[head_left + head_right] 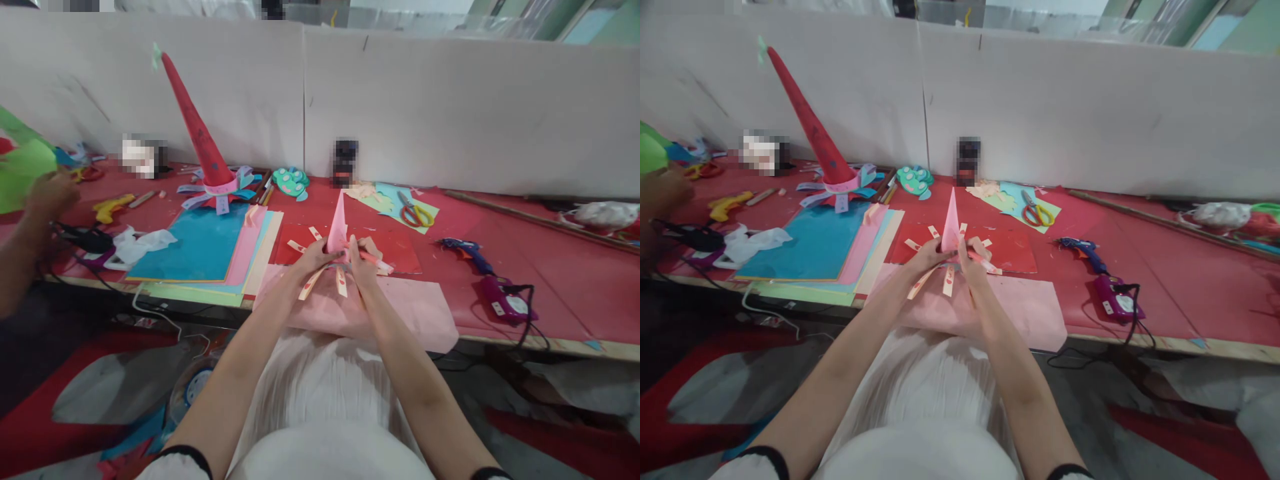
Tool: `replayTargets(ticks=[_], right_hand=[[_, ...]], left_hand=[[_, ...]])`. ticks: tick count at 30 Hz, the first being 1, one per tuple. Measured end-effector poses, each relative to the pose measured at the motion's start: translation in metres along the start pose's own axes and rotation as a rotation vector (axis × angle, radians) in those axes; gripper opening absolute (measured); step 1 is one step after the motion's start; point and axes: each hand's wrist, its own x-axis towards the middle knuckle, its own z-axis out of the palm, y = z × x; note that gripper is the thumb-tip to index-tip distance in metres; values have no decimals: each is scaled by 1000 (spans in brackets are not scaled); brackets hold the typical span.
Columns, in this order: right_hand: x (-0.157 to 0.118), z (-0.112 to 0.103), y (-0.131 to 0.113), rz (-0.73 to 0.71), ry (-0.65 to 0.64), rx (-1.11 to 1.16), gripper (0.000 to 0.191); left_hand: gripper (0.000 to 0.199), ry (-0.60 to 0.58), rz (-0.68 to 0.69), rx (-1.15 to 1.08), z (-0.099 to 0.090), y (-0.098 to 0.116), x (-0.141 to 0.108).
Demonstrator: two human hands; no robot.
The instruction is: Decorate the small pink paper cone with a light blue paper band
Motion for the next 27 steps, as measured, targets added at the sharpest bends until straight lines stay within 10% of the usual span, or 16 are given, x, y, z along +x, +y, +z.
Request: replayTargets(ticks=[27], right_hand=[[1,-2,3,-76,-56,-88,41]], left_hand=[[45,-39,-26,-56,1,12,-1]])
